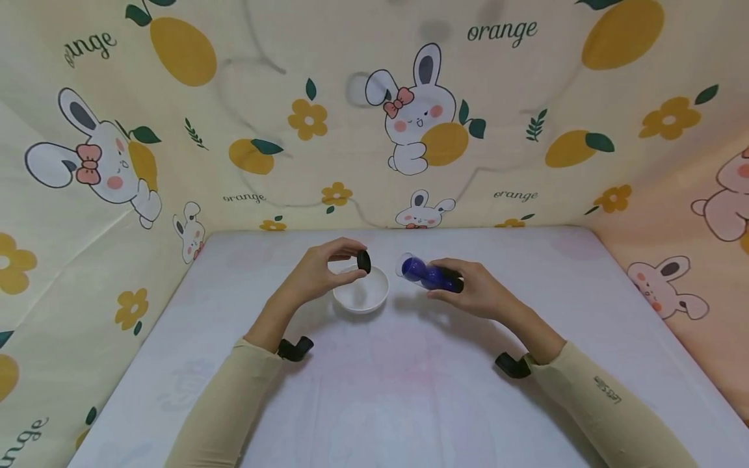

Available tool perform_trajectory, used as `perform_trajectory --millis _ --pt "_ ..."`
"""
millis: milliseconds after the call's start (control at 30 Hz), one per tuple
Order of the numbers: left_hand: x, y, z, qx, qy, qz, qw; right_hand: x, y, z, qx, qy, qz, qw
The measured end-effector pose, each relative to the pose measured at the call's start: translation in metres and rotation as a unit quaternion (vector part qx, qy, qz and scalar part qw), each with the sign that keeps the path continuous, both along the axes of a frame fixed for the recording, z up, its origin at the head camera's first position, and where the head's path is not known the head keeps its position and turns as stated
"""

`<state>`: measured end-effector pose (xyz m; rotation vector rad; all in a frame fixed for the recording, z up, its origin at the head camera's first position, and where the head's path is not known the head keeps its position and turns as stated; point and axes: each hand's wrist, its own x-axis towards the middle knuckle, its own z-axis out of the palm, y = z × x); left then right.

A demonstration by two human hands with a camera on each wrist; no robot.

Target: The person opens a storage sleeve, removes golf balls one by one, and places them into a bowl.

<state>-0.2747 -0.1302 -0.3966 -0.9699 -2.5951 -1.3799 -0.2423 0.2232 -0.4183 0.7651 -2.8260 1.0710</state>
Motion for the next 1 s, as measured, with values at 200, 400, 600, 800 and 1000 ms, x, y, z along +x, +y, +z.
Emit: perform_trajectory --millis 200,400,600,800,1000 --pt "-0.005 -0.013 -0.006 0.005 -0.013 0.045 0.9989 0.002 0.001 -0.002 0.005 -0.016 -0.007 0.9998" --pt "-0.01 -0.024 -0.01 0.01 -0.025 0.087 0.9958 0.003 0.002 -0.003 0.001 -0.015 -0.004 0.9999" --pt "-0.018 -0.034 -0.015 0.001 -0.035 0.121 0.992 0.003 0.001 -0.002 0.002 -0.024 -0.008 0.9997" --pt "-0.026 -0.044 -0.02 -0.02 -0.064 0.147 0.9869 0.004 0.002 0.0 0.006 -0.024 -0.008 0.9996" --pt "-0.027 -0.05 -0.024 -0.044 -0.088 0.166 0.9812 0.004 0.003 0.0 0.009 -0.02 -0.002 0.9998"
